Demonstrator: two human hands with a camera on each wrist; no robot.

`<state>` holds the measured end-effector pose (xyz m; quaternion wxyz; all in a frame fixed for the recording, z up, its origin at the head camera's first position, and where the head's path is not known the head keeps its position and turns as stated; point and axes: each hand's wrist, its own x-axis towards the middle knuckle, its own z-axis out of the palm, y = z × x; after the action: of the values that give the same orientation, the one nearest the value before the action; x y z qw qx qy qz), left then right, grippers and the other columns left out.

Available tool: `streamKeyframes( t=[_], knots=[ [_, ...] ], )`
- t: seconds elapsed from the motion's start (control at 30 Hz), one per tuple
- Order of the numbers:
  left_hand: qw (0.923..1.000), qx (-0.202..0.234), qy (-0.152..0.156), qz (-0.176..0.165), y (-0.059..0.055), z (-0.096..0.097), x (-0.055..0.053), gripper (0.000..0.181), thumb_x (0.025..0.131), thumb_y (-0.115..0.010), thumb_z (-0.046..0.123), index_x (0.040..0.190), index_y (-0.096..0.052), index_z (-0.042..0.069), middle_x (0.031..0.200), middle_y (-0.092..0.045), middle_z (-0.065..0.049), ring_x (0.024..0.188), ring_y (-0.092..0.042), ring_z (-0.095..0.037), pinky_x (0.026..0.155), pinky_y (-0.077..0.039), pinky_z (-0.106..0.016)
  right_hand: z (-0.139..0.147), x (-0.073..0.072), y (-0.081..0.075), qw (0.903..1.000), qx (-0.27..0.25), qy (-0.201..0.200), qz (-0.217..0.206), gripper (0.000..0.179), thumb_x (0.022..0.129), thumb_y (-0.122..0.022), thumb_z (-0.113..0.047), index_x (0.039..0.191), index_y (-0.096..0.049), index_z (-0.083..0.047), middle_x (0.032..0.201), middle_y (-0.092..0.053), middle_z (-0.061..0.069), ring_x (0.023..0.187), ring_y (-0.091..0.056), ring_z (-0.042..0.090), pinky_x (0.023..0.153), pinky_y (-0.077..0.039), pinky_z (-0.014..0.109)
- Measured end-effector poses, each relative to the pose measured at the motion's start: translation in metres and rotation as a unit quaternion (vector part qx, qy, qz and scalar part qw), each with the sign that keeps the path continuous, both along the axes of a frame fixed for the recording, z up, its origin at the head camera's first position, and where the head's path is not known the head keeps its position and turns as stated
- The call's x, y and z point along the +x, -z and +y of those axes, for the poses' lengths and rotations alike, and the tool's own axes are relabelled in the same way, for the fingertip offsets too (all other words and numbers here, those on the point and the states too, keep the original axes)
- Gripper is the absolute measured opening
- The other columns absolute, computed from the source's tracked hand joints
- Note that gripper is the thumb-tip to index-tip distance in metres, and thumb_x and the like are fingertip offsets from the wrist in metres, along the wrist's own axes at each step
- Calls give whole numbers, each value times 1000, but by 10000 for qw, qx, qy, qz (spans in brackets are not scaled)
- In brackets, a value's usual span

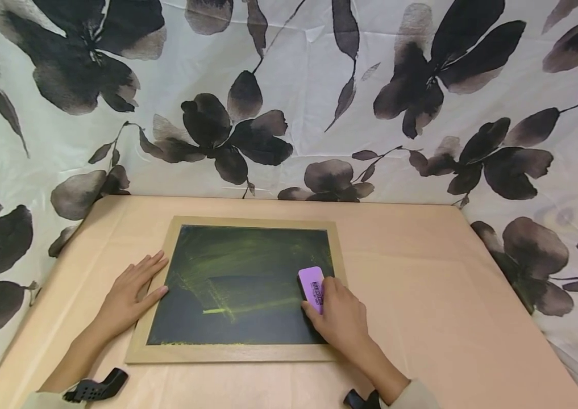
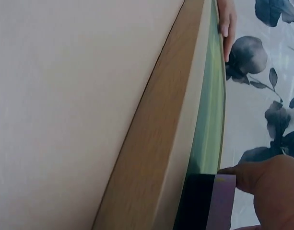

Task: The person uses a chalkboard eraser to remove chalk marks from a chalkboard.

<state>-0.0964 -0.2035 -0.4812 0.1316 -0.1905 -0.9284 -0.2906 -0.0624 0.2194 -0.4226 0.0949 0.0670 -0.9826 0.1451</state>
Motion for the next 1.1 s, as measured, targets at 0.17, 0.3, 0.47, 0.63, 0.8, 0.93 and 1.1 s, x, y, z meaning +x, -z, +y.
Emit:
streamKeyframes(
  t=[0.17,0.3,0.47,0.63,0.8,0.93,1.1],
  knots=[
    [10000,15,-9,-9,2,-3,0,63,90,-66,35,144,-45,11,152,-35,-9,138,-28,-37,111,-14,-57,-10,2,0,10000,-76,-16,-58,42,76,-79,-36,90,-51,-7,68,-42,-2,55,-42,13,43,-34,29],
    [10000,43,-12,-13,3,-4,1,63,90,-66,34,144,-45,12,152,-35,-9,138,-27,-36,111,-14,-56,-20,1,2,9998,-25,-171,21,42,76,-78,-37,89,-51,-8,68,-41,-2,55,-41,13,42,-33,28],
    [9999,111,-24,24,2,-3,2,62,90,-67,33,143,-46,11,151,-36,-10,138,-28,-37,110,-15,-57,-32,0,3,9984,92,-499,256,44,76,-78,-37,87,-49,-7,68,-40,-1,54,-39,13,44,-33,27],
    [9999,131,-38,46,2,-3,3,62,89,-67,32,143,-46,10,151,-36,-9,137,-29,-37,109,-16,-58,-46,1,5,9965,274,-644,458,45,76,-78,-40,85,-47,-8,68,-37,-3,53,-39,11,42,-32,26],
    [9999,155,-8,53,4,-2,4,61,89,-67,32,143,-46,11,151,-36,-9,137,-28,-37,109,-16,-59,-61,2,6,9951,332,-802,473,45,78,-76,-42,84,-47,-9,66,-36,-4,53,-38,10,40,-31,25],
    [9999,150,7,50,7,0,2,62,89,-68,32,143,-46,12,151,-36,-9,138,-28,-37,109,-15,-58,-71,3,6,9944,324,-896,463,44,78,-76,-42,84,-47,-9,66,-36,-4,53,-40,11,39,-31,26],
    [9999,143,28,72,7,0,0,62,89,-68,32,143,-46,12,151,-36,-8,138,-28,-37,110,-15,-57,-83,2,6,9939,275,-979,419,43,78,-76,-42,84,-47,-10,67,-36,-4,55,-40,11,40,-31,25]
  ],
)
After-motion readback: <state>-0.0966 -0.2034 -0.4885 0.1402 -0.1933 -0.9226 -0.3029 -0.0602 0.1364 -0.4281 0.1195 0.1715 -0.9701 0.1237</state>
